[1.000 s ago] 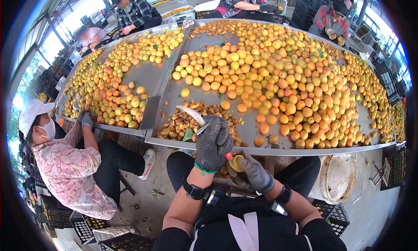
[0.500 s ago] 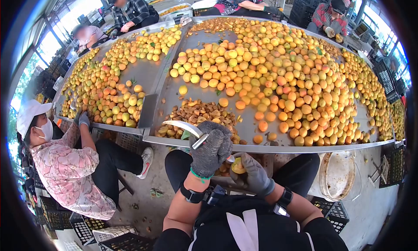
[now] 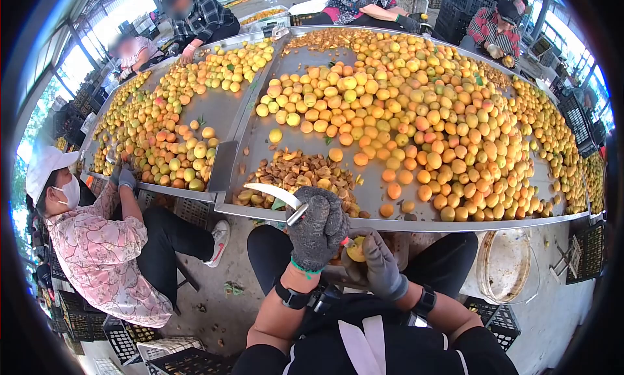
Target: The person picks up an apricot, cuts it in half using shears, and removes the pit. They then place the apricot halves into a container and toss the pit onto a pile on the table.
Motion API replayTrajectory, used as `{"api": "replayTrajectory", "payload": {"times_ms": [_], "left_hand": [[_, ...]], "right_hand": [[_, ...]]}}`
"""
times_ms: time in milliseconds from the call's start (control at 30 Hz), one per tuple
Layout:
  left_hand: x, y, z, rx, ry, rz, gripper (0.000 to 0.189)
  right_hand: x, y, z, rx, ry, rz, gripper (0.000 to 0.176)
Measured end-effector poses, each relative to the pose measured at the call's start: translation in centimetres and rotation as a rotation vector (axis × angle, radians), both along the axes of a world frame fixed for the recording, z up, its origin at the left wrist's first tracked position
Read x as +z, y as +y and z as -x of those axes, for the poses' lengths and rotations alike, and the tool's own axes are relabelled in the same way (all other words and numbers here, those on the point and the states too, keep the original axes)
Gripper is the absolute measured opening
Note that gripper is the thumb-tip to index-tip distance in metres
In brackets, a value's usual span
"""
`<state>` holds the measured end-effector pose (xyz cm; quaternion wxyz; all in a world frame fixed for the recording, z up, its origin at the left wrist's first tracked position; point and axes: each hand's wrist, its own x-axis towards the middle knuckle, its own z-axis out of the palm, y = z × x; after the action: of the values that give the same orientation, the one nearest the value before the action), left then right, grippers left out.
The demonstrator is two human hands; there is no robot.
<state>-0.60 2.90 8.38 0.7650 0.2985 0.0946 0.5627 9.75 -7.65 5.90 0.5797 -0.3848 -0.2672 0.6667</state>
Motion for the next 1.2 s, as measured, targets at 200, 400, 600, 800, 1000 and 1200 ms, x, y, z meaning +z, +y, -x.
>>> {"api": "replayTrajectory", "payload": {"times_ms": [200, 400, 600, 800, 1000, 1200], "left_hand": [[1.2, 0.1, -0.1, -0.031, -0.033, 0.091, 0.010], [1.0, 0.6, -0.2, -0.121, -0.210, 0.145, 0.011], [0.2, -0.6, -0.1, 0.082, 0.317, -0.171, 0.007], [0.6, -0.7, -0.5, 0.096, 0.424, -0.242, 0.010], [2.7, 0.5, -0.9, -0.102, -0.001, 0.087, 0.010], [0.6, 1.7, -1.5, -0.142, 0.042, 0.213, 0.007]], "right_hand": [[-0.8, -0.3, 1.2, -0.116, -0.137, -0.191, 0.042], [-0.4, -0.4, 1.4, -0.177, -0.256, -0.402, 0.044], [1.2, -0.6, 1.0, -0.009, 0.085, 0.052, 0.045], [-2.0, 0.0, 1.2, -0.150, -0.209, -0.121, 0.044], [0.6, 0.6, 1.3, -0.089, 0.058, -0.119, 0.046], [-1.5, 1.4, -0.5, 0.000, -0.024, -0.070, 0.050]]}}
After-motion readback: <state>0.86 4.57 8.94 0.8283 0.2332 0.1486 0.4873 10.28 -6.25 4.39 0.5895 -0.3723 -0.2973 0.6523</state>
